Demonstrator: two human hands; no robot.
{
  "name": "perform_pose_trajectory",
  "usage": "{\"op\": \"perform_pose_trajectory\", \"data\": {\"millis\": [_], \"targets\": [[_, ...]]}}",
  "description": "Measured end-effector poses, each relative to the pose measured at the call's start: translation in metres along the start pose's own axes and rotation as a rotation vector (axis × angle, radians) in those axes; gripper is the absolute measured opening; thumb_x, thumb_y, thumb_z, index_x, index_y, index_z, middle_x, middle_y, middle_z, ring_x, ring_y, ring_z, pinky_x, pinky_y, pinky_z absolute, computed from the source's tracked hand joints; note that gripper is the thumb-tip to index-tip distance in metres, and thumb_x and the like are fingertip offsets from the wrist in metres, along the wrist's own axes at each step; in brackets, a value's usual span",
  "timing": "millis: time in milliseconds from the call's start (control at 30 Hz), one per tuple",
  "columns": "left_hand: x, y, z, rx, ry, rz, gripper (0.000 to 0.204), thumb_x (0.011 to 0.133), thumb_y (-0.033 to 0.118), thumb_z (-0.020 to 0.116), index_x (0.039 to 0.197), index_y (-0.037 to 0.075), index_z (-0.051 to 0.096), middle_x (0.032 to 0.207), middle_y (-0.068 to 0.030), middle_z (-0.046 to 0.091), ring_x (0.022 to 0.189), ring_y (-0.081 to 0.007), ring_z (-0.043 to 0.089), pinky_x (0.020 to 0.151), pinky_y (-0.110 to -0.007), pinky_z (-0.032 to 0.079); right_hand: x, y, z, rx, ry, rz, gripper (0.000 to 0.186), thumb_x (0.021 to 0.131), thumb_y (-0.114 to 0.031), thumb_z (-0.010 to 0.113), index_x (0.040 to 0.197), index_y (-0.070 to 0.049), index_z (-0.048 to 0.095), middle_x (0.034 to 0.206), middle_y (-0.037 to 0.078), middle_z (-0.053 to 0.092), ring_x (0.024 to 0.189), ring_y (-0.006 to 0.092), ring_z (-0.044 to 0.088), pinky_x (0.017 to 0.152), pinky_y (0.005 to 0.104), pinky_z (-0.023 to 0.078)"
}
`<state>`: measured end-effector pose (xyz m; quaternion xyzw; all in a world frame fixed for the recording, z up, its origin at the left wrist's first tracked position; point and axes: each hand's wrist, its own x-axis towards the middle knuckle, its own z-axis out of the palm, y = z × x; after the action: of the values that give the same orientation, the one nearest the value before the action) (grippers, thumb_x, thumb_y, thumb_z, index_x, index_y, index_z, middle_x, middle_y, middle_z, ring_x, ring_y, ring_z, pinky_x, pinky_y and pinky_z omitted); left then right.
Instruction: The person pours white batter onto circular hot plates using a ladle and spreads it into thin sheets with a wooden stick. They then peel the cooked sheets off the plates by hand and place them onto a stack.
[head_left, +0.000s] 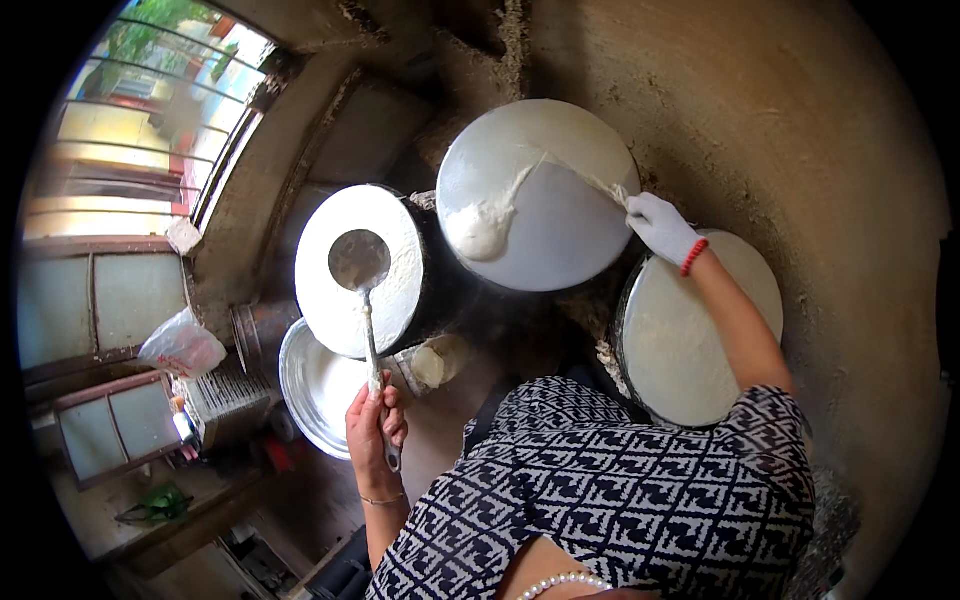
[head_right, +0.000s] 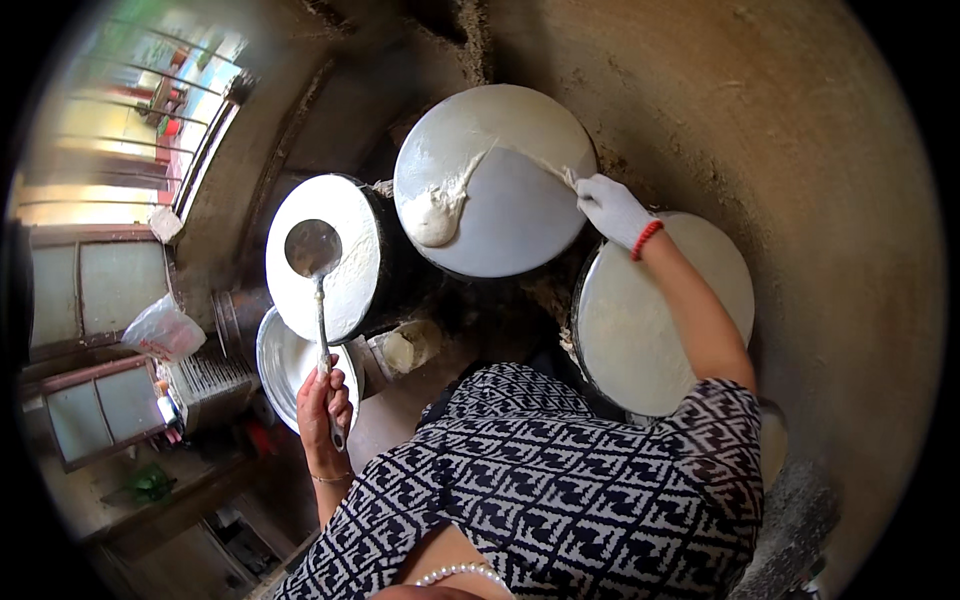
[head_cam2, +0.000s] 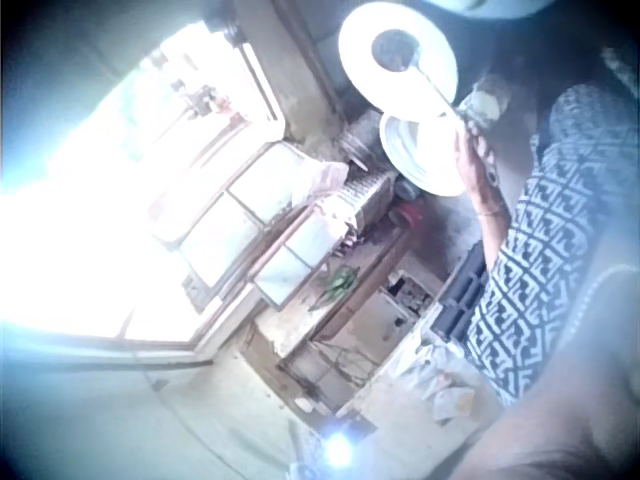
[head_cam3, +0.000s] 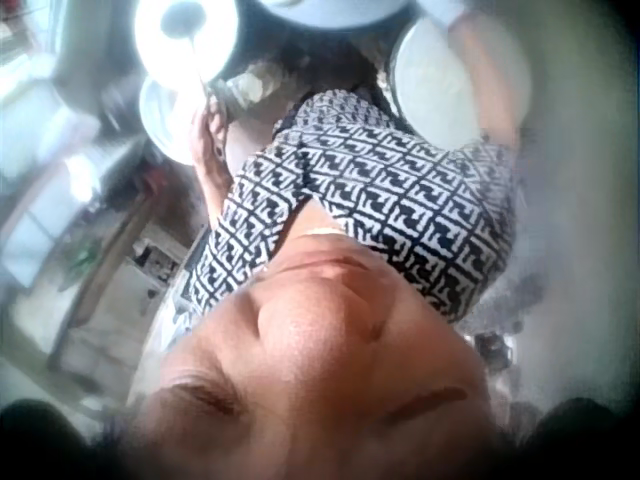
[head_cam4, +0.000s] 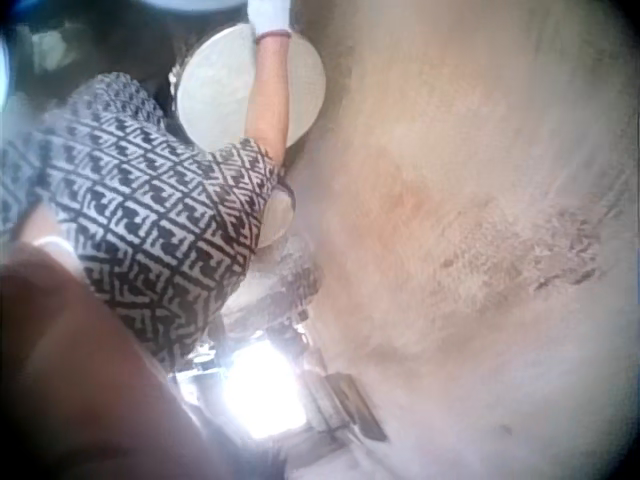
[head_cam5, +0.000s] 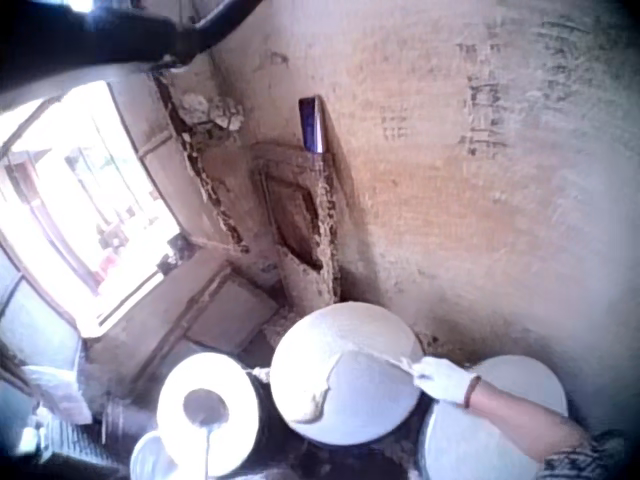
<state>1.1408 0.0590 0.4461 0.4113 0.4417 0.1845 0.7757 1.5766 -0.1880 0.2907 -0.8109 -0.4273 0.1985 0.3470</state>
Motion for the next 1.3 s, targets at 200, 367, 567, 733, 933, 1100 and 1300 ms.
{"op": "perform_pose_trajectory", "data": {"millis": [200, 367, 567, 733, 933, 1100, 1300], "targets": [[0.015, 0.012, -0.028, -0.011, -0.106, 0.003, 0.028, 0.100, 0.014, 0.048, 0.121, -0.005, 0.053, 0.083, -0.0035, 0.055, 0.048, -0.0031, 0.041, 0.036, -0.017, 0.035, -0.077, -0.043, 0.027, -0.058, -0.031, -0.238, 0.007, 0.092, -0.014, 0.059, 0.090, -0.007, 0.060, 0.087, 0.016, 0.057, 0.077, 0.0378, 0.058, 0.067, 0.0428, 0.049], [0.016, 0.027, -0.076, 0.052, -0.123, 0.010, 0.028, 0.101, 0.014, 0.048, 0.121, -0.004, 0.051, 0.082, -0.0029, 0.053, 0.048, -0.0030, 0.041, 0.036, -0.017, 0.036, -0.095, -0.073, 0.091, -0.158, 0.338, 0.088, 0.012, 0.088, -0.019, 0.064, 0.092, -0.008, 0.064, 0.082, 0.015, 0.062, 0.076, 0.0338, 0.064, 0.065, 0.0418, 0.053], [0.006, 0.042, -0.168, 0.032, -0.113, 0.021, 0.027, 0.100, 0.014, 0.048, 0.121, -0.004, 0.051, 0.082, -0.0042, 0.055, 0.047, -0.0042, 0.042, 0.036, -0.018, 0.036, -0.018, -0.169, 0.248, 0.419, 0.449, 0.232, 0.025, 0.083, -0.027, 0.070, 0.085, -0.004, 0.060, 0.062, 0.008, 0.056, 0.046, 0.0196, 0.054, 0.047, 0.0319, 0.045], [0.005, 0.052, -0.242, 0.047, -0.105, -0.014, 0.029, 0.100, 0.013, 0.049, 0.123, -0.004, 0.050, 0.083, -0.0040, 0.054, 0.048, -0.0046, 0.043, 0.036, -0.019, 0.036, 0.063, -0.227, 0.337, 1.345, 0.514, 0.658, 0.023, 0.091, -0.029, 0.065, 0.082, -0.009, 0.058, 0.061, -0.002, 0.051, 0.037, 0.0073, 0.041, 0.031, 0.0258, 0.030], [0.006, 0.065, -0.307, -0.003, -0.115, -0.014, 0.030, 0.100, 0.013, 0.050, 0.125, -0.003, 0.050, 0.083, -0.0040, 0.054, 0.049, -0.0045, 0.044, 0.037, -0.018, 0.037, 0.018, -0.244, 0.352, 1.449, 0.864, 0.653, 0.020, 0.094, -0.028, 0.058, 0.092, -0.008, 0.059, 0.065, 0.001, 0.054, 0.037, 0.0065, 0.041, 0.031, 0.0244, 0.034], [0.020, 0.072, -0.312, -0.003, -0.188, -0.039, 0.030, 0.099, 0.014, 0.051, 0.124, -0.003, 0.051, 0.082, -0.0040, 0.054, 0.048, -0.0042, 0.042, 0.037, -0.018, 0.036, 0.038, -0.221, 0.372, 0.268, 1.016, 0.379, 0.015, 0.091, -0.016, 0.056, 0.090, -0.001, 0.056, 0.083, 0.021, 0.060, 0.084, 0.0392, 0.060, 0.073, 0.0455, 0.047], [0.029, 0.072, -0.312, 0.019, -0.248, -0.039, 0.030, 0.099, 0.014, 0.052, 0.124, -0.004, 0.051, 0.081, -0.0036, 0.054, 0.047, -0.0037, 0.041, 0.036, -0.018, 0.036, -0.013, -0.226, 0.360, 0.177, 0.926, 0.565, 0.020, 0.093, -0.012, 0.053, 0.111, -0.004, 0.055, 0.090, 0.022, 0.064, 0.079, 0.0399, 0.063, 0.067, 0.0444, 0.050]]}}
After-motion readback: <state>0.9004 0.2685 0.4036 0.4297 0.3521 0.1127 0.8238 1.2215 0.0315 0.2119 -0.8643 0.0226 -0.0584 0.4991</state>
